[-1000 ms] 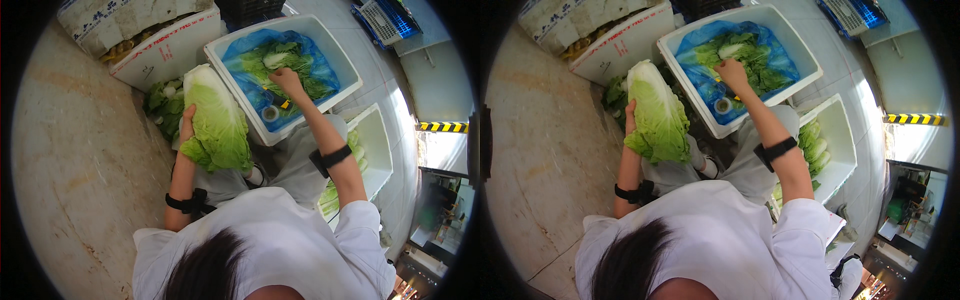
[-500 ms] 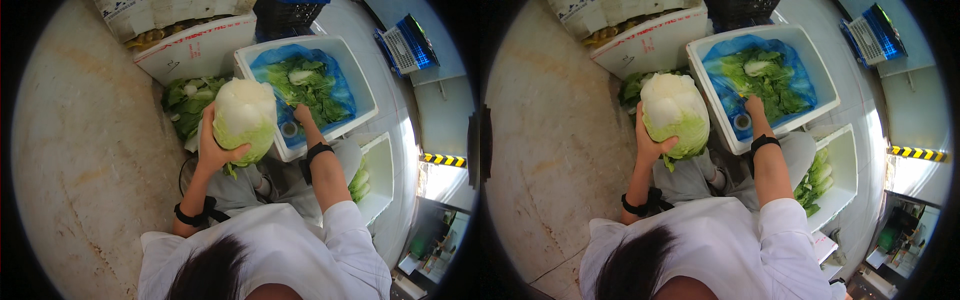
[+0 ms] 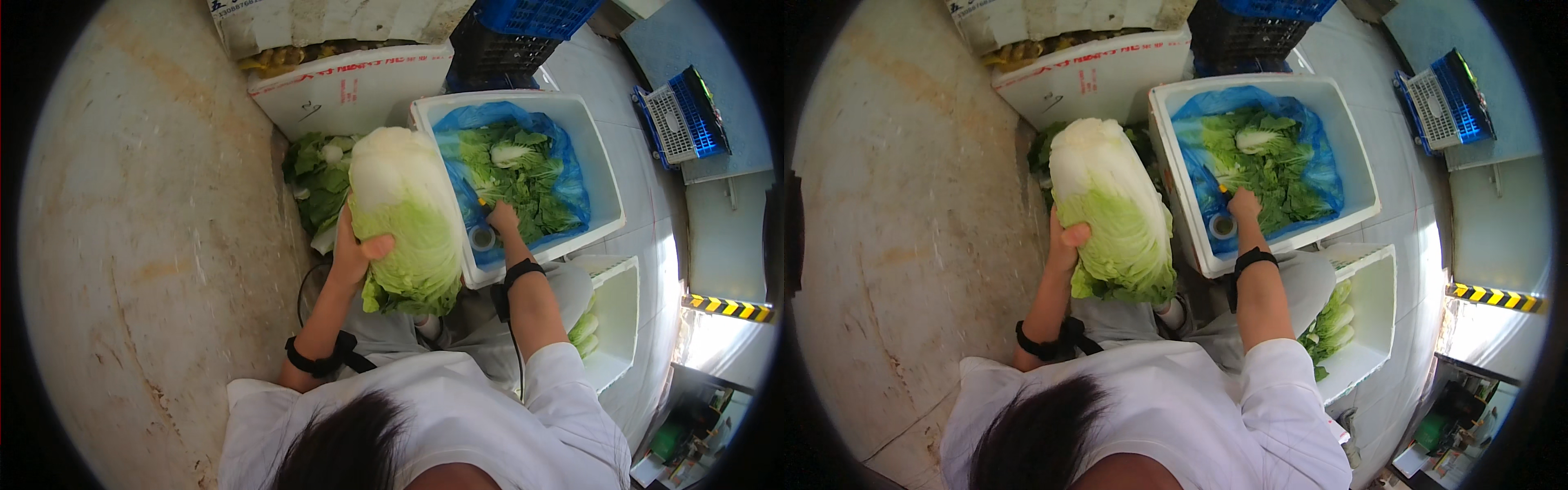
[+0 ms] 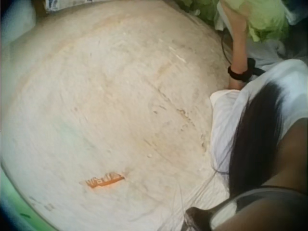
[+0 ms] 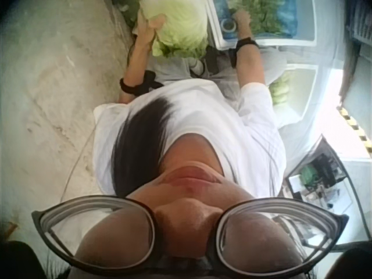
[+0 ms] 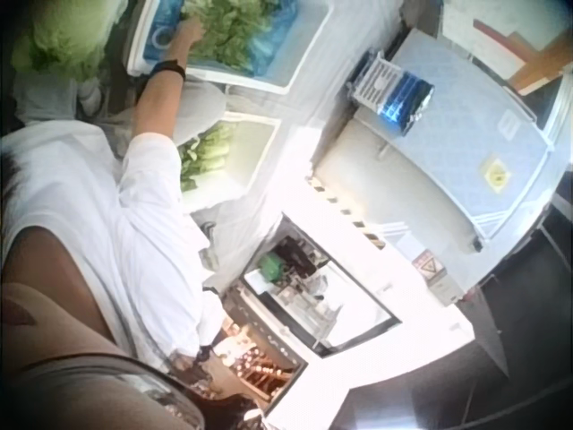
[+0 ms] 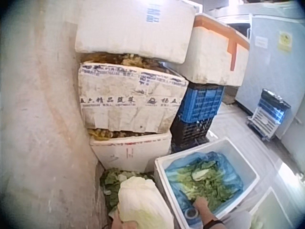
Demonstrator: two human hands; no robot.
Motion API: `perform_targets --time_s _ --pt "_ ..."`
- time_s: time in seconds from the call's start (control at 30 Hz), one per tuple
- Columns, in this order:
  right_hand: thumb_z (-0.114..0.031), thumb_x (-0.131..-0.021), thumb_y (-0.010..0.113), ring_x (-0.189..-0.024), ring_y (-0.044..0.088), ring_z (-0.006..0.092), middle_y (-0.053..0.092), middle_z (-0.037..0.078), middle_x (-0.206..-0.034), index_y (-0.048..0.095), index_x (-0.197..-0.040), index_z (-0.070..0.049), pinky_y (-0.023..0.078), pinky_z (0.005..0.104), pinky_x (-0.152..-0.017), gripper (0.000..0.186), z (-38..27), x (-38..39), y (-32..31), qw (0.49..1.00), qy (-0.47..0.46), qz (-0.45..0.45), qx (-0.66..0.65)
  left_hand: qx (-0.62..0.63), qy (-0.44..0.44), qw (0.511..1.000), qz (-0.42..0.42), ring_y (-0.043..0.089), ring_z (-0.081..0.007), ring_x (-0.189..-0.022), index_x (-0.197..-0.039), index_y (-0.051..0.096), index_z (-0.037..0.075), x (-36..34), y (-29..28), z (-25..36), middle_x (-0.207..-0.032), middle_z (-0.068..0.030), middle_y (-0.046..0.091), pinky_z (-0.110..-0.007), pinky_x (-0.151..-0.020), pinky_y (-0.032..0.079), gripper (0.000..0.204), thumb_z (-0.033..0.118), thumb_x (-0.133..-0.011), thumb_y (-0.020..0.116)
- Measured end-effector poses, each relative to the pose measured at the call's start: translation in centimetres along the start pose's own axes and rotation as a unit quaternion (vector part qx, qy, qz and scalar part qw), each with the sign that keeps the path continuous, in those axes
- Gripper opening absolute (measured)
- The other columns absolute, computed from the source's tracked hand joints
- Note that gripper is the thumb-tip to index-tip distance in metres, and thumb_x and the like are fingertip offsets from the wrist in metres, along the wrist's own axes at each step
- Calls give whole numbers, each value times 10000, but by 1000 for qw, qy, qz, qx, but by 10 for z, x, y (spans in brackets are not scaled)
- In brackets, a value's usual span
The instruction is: The person sits on the floor and processes napa cabbage by removing outer leaves, trimming the base with a knife, and wrapping each unit in plastic film. The wrapped cabbages are placed into a white styrofoam box.
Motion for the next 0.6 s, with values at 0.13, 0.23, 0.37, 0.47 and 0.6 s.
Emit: perform_targets --time_s 0.13,0.23,0.37,0.47,0.6 --pt "-157 -852 556 -904 633 361 610 240 -1042 503 -1147 10 534 438 -736 343 4 -4 -7 999 -8 7 -42 58 -33 998 18 585 -199 -966 -1276 420 -4 -3 -3 -8 -1121 -112 558 -322 -792 496 714 358 -739 719" --pt "-169 -871 524 -916 625 371 607 241 -1047 475 -1152 44 533 443 -733 355 15 -15 -7 996 -1 -12 -88 118 -58 991 8 596 -207 -959 -1270 431 -5 -8 1 -7 -1125 -113 564 -329 -793 507 682 381 -768 683" --pt "-201 -899 470 -922 620 372 605 247 -1047 521 -1092 48 521 456 -710 319 41 -44 5 992 -4 17 -126 203 -105 973 -20 595 -219 -995 -1272 436 3 -11 13 2 -1152 -121 564 -355 -828 515 662 390 -783 659" --pt "-282 -910 456 -773 621 329 610 215 -879 577 -935 33 513 431 -650 338 49 -61 0 990 -37 81 -110 248 -142 958 -9 590 -226 -1022 -1276 446 25 -9 22 6 -1179 -122 561 -368 -849 515 650 437 -803 615" --pt "-395 -879 530 -507 524 231 522 118 -602 582 -805 13 462 365 -519 418 44 -28 -54 916 85 35 -390 314 -151 936 -43 589 -240 -1027 -1278 457 57 -10 26 8 -1193 -107 562 -386 -860 508 641 498 -823 553"
Point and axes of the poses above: each hand's wrist, its own x-axis away from the middle knuckle, its own y-axis out of the palm, z = x × y, the point moved 1 cm from there along -x, towards the middle knuckle
